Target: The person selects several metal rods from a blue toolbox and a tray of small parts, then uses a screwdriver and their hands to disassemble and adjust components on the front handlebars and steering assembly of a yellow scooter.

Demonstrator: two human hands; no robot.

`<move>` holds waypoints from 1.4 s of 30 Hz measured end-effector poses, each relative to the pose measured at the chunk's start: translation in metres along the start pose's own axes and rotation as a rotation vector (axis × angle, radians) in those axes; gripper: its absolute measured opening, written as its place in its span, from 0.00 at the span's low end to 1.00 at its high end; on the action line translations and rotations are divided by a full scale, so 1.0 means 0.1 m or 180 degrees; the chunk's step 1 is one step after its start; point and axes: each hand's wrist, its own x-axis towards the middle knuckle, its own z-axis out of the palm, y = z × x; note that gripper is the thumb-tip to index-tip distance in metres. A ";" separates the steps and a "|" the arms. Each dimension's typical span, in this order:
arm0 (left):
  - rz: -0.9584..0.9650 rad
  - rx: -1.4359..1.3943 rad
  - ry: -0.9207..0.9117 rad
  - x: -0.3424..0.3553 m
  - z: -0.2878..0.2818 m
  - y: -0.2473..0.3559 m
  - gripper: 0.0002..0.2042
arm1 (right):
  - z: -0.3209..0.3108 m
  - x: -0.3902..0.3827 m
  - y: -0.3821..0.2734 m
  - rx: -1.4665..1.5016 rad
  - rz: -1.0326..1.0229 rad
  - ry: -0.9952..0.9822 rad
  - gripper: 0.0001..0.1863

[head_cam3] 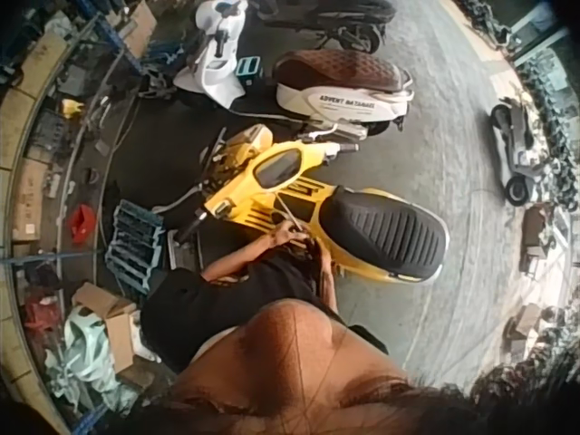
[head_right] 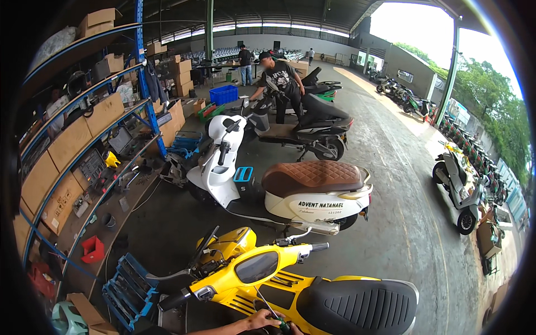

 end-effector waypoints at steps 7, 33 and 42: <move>-0.0077 0.0601 0.0145 0.04 0.01 0.07 0.19 | -0.03 -0.01 -0.03 -0.0011 0.0010 -0.0069 0.28; 0.0038 -0.0476 0.1828 0.32 -0.41 -0.21 0.15 | 0.44 0.40 -0.89 -0.2485 -0.0388 -0.1734 0.17; 0.0170 -0.1809 0.1797 0.46 -0.42 -0.30 0.11 | 0.73 0.44 -1.05 -0.2071 -0.0267 -0.1669 0.15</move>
